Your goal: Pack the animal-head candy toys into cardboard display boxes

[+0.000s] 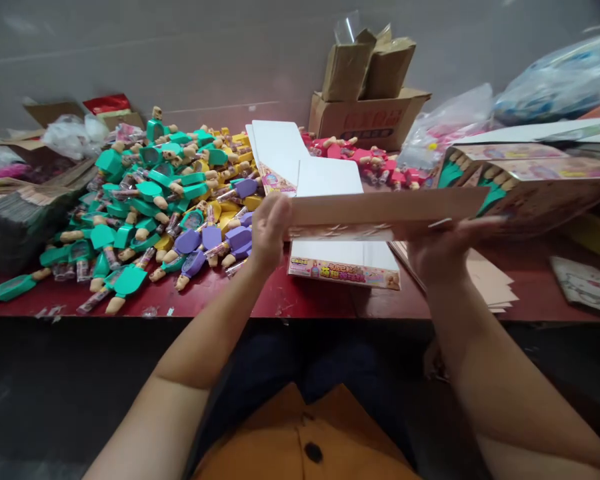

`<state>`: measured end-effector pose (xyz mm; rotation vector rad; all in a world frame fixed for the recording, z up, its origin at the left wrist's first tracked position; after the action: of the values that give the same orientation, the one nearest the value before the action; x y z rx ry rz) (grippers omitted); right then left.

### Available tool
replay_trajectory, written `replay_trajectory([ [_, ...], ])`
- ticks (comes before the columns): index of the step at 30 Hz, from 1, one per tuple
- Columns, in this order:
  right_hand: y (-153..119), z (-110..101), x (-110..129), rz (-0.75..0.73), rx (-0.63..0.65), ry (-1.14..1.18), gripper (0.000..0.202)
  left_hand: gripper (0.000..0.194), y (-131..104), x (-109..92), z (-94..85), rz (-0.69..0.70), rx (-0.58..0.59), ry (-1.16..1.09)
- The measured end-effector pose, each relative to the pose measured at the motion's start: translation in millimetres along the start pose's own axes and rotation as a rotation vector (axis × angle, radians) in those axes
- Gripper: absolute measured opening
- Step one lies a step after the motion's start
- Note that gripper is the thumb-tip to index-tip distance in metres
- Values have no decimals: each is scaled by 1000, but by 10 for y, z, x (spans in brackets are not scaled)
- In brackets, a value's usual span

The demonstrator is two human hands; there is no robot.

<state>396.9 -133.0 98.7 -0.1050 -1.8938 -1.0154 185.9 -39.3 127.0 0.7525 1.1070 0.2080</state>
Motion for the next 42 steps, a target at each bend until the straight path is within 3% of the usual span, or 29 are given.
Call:
replay_trajectory([
  [2, 100, 32, -230, 73, -89, 150, 84, 49, 102, 247, 149, -63, 67, 2],
  [4, 20, 21, -415, 162, -157, 259, 73, 46, 85, 467, 212, -170, 118, 7],
  [6, -177, -35, -510, 217, -140, 256, 59, 39, -40, 613, 182, -260, 130, 35],
  [8, -403, -116, -503, 182, -92, 191, 44, 28, -237, 655, 90, -290, 139, 93],
  [10, -607, -193, -435, 103, -50, 160, 36, 25, -461, 596, -14, -242, 177, 158],
  [15, -1024, -359, -340, -67, -111, 65, 36, 25, -967, 246, -110, 76, 341, 391],
  [17, -1134, -422, -344, -87, -83, -54, 27, 21, -1105, 149, -95, 103, 411, 475],
  [20, -1166, -483, -314, -43, 58, -175, 20, 23, -1213, 95, -87, 116, 465, 592],
  [23, -1081, -499, -224, -47, 163, -334, 18, 25, -1206, 95, -97, 184, 476, 708],
  [26, -996, -497, -148, -171, 230, -472, 17, 12, -1109, 80, -85, 329, 532, 823],
  [29, -953, -484, -129, -357, 272, -554, 15, 14, -984, 55, -46, 435, 649, 980],
  [33, -894, -367, -111, -519, 358, -809, 18, 22, -890, 75, 50, 461, 822, 1297],
  [37, -787, -169, -58, -403, 480, -1113, 25, 17, -884, 176, 187, 382, 848, 1518],
  [42, -727, -23, -172, -323, 588, -1068, 34, 20, -946, 351, 290, 278, 844, 1576],
])
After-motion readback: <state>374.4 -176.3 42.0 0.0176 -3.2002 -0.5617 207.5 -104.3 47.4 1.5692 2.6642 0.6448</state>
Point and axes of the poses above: each hand's wrist, its own y-axis towards the middle knuckle, its own z-axis out of the palm, x = y × z, the point moved 1 cm from there along y, towards the middle knuckle, and after that the axes turned 2 degrees about -y, right-handed, at the moved point
